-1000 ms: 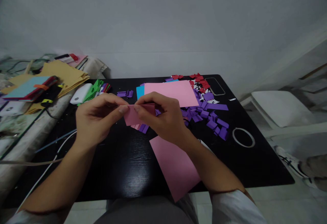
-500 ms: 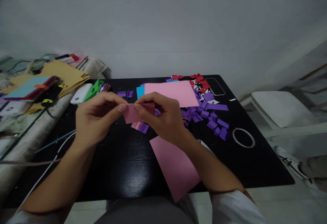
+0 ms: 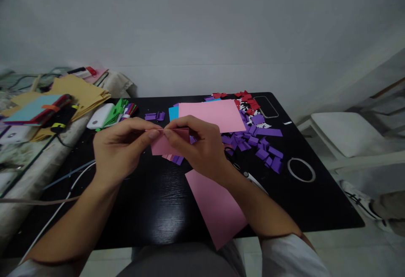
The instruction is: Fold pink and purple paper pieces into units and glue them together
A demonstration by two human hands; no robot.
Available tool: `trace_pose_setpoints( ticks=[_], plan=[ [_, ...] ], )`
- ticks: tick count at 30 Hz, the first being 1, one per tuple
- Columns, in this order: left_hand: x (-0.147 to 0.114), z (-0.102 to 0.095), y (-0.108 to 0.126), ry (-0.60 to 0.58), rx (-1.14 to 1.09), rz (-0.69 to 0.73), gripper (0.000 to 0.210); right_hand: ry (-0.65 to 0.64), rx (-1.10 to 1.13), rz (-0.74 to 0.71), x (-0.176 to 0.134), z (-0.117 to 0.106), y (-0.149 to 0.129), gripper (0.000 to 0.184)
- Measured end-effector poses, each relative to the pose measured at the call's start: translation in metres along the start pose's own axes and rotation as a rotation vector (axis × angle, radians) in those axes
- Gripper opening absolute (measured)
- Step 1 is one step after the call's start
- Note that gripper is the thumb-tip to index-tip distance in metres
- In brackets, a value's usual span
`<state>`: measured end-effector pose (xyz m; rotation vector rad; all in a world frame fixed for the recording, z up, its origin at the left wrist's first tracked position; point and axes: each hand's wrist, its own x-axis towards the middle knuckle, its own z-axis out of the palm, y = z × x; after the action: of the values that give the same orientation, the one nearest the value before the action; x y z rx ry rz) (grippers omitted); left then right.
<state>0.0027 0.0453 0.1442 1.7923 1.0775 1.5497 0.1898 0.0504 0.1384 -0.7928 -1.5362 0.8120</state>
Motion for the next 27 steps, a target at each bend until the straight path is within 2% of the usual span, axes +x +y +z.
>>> trace_pose_setpoints(
  ticks=[8,16,20,27],
  plan=[
    [0.004,-0.007,0.0,-0.053,-0.01,0.003,0.001,-0.059,0.07,0.017,0.008,-0.004,0.001,0.005],
    [0.004,-0.013,-0.006,0.017,0.034,-0.025,0.005,-0.059,0.055,-0.011,0.016,-0.021,0.007,0.006],
    [0.005,-0.012,-0.004,-0.002,0.032,-0.018,0.005,-0.072,0.077,-0.01,0.016,-0.019,0.006,0.011],
    [0.004,-0.006,-0.003,-0.097,0.121,0.044,0.005,-0.163,0.109,0.027,0.009,-0.007,0.003,0.006]
  ],
)
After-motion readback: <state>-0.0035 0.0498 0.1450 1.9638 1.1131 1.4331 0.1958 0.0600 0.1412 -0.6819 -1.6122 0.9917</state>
